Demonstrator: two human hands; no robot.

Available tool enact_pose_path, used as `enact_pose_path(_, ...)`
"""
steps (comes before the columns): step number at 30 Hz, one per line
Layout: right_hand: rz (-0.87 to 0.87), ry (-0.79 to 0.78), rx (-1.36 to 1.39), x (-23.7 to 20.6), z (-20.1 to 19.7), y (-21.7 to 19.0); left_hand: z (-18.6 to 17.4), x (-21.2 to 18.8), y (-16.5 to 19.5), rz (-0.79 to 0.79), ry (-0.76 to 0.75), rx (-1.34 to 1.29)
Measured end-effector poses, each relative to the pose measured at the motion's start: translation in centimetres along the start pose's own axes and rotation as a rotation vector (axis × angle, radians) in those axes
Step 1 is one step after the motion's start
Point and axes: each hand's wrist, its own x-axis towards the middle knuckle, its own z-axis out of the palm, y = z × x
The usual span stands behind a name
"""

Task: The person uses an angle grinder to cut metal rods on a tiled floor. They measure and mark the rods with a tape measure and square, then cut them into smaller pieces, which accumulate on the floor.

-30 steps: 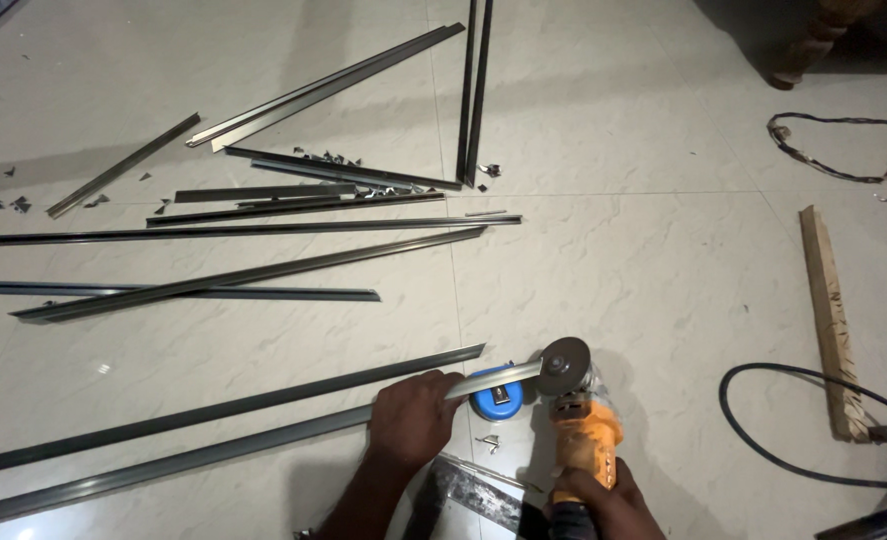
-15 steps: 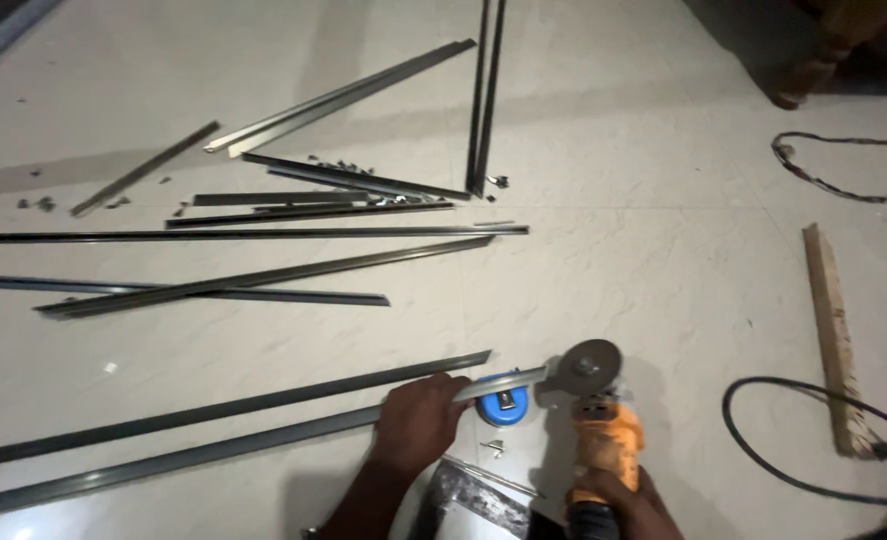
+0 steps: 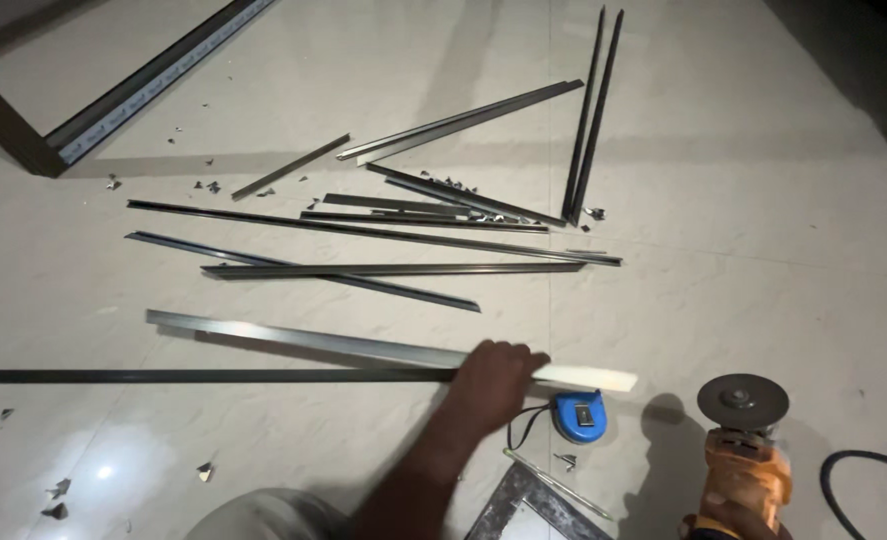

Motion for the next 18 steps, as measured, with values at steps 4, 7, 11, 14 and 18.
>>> enact_pose_path(4, 0.005, -0.048, -0.008, -0.4, -0.9, 0.1, -3.1, 3.3, -2.9, 0.051, -0.017, 0.097)
enact_pose_path(7, 0.02, -0.131, -0.031, -1.2, -1.0, -0.2, -5.6, 4.7, -6.0, 0.017, 0.166, 0.288)
enact_pose_path(11, 0.062, -0.155, 0.005, -2.6, -0.2, -0.4, -6.0, 3.7, -4.5, -0.403, 0.163, 0.289)
enact_pose_path(14, 0.084, -0.174, 0.036, -3.4, -0.3, -0.9, -3.6, 0.4, 2.0, -0.46, -0.321, -0.172)
enact_pose_path(18, 0.044, -0.188, 0.203, -2.2, 0.8, -2.4, -0.6, -4.0, 10.3, -0.094, -0.543, -0.964)
